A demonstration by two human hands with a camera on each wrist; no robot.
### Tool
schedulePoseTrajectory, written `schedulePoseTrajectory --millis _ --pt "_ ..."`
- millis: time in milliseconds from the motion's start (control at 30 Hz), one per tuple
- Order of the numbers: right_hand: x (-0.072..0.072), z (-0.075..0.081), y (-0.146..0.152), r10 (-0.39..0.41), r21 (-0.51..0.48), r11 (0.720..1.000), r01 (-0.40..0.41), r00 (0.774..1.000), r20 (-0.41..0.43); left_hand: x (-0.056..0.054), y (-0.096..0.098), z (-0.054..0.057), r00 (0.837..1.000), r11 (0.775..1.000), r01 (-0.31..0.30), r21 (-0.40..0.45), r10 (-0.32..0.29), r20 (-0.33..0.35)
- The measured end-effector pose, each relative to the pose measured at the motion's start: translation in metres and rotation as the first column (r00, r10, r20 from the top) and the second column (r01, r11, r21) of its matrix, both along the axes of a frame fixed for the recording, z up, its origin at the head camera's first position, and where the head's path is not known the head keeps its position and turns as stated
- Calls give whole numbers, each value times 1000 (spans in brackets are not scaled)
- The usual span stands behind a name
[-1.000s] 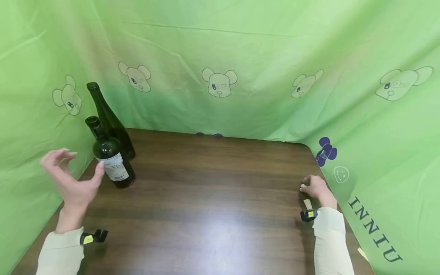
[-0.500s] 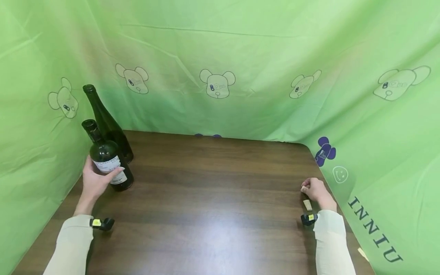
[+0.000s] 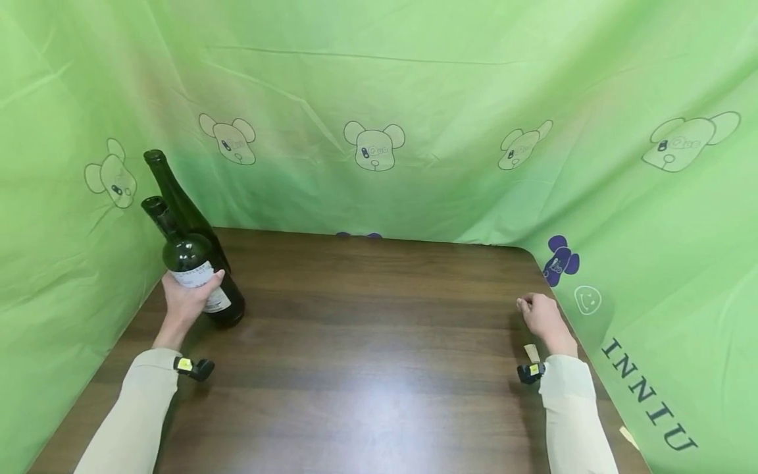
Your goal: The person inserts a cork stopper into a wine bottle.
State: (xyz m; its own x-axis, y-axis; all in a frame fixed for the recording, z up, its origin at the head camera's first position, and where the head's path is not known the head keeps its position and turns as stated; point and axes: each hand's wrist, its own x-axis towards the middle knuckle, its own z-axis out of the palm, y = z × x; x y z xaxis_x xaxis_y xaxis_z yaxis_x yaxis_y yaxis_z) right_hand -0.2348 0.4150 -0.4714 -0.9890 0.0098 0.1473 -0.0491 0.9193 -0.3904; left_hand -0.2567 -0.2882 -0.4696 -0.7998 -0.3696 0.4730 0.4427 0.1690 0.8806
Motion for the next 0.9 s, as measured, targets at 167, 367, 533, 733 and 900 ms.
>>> schedulePoseTrajectory --millis 167,367,533,733,900 --pt "-15 32 -27 39 -67 997 -41 999 -36 -12 28 14 993 990 113 -86 -115 -17" --pt "-39 77 -75 125 -136 980 -148 978 -166 -19 83 32 963 957 264 -118 -269 -27" --pt "-52 107 -117 230 -138 953 -271 938 -258 -12 133 48 940 927 339 -161 -342 9" --pt "-55 141 -161 315 -130 916 -381 879 -357 -15 177 44 905 894 425 -139 -418 79" --pt "-51 174 -195 343 -213 870 -445 856 -387 -15 203 35 884 876 466 -128 -454 113"
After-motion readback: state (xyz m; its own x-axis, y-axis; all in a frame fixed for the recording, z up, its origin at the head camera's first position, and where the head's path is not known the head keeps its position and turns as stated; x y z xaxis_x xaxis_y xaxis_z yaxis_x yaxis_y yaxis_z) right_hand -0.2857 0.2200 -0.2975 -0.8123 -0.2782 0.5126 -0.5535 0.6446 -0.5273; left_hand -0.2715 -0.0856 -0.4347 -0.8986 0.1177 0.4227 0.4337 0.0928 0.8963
